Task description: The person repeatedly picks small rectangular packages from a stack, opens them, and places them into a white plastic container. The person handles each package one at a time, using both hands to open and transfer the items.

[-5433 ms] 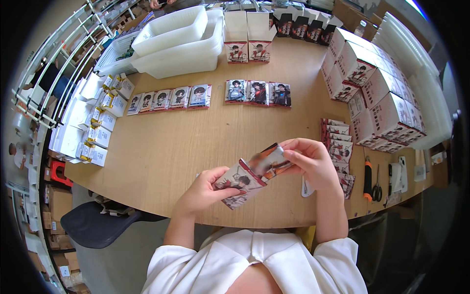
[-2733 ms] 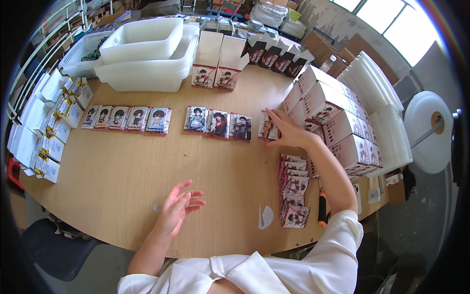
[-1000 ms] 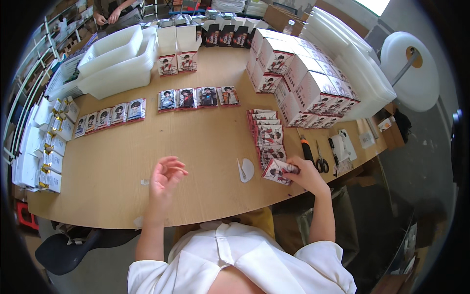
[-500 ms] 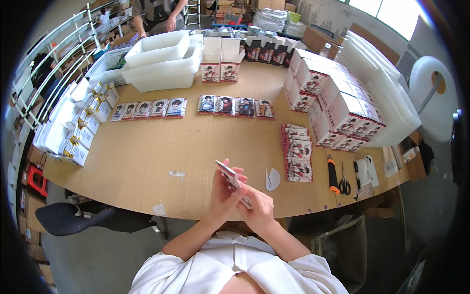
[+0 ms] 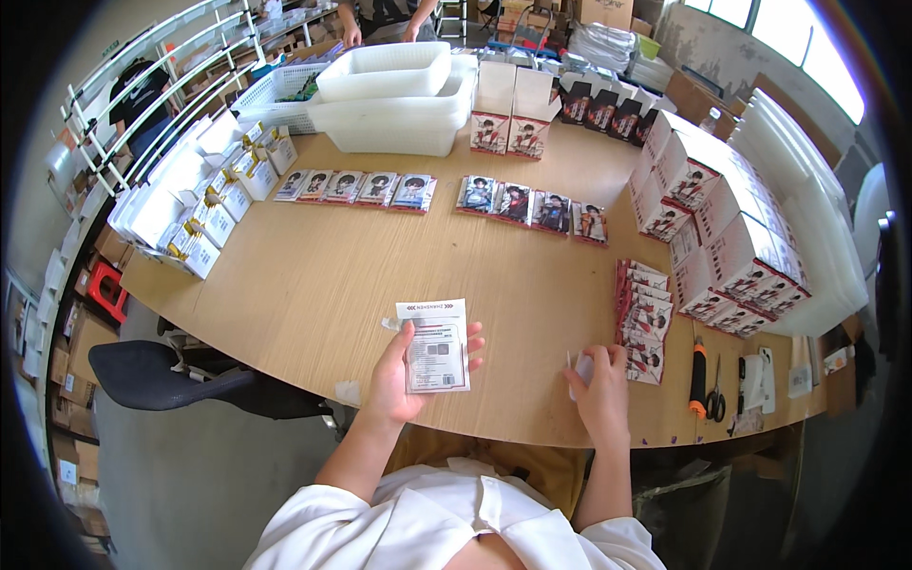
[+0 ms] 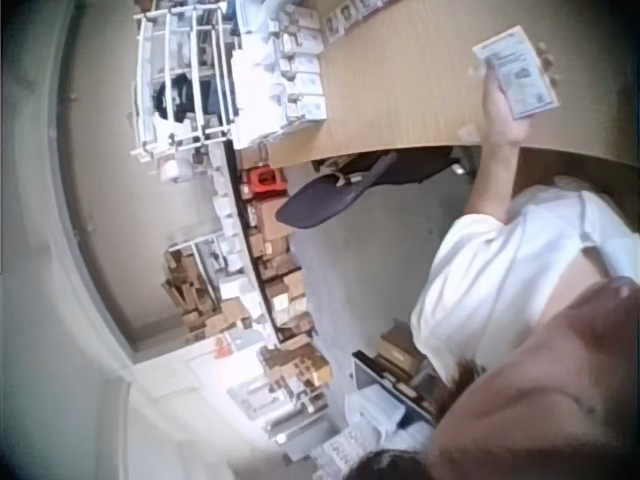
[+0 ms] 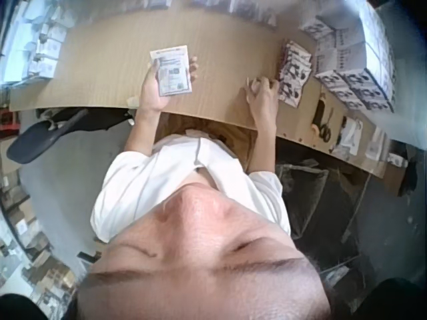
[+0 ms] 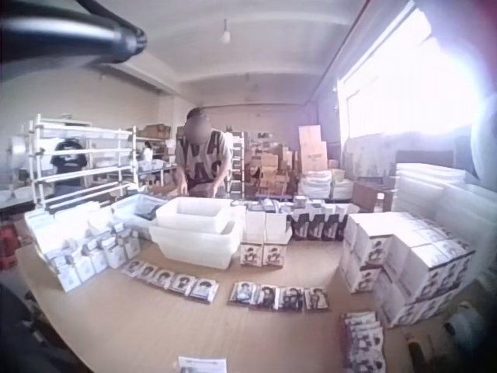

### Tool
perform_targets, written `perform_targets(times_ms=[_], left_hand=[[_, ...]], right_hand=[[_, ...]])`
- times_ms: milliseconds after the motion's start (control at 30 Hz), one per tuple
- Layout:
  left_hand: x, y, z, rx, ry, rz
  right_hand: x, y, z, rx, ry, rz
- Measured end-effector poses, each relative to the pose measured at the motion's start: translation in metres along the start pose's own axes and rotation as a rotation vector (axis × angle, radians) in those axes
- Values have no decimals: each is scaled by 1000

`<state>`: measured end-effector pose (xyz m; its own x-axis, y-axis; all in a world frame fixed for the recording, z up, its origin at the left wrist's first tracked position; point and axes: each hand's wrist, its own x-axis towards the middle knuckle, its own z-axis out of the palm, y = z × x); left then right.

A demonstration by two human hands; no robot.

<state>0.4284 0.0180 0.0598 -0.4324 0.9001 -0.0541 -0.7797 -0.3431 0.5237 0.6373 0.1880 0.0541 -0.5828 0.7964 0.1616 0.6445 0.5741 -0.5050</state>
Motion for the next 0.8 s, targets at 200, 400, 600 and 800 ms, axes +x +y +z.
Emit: perform_targets(times_ms=[200,400,600,800], left_hand=[[-6,-1,-21,130,125,27],[-7,-6,-20,161,62,49],[-5,-9,-22,221,-21,8],[-6,-19,-24,383,11,42]], right_hand=[[-1,8,-2,107,-3,19],[5,2,-14,128,-127,38],[6,-37,-24,874,-161,-39],[2,-67,-32,1023,-249,-270]])
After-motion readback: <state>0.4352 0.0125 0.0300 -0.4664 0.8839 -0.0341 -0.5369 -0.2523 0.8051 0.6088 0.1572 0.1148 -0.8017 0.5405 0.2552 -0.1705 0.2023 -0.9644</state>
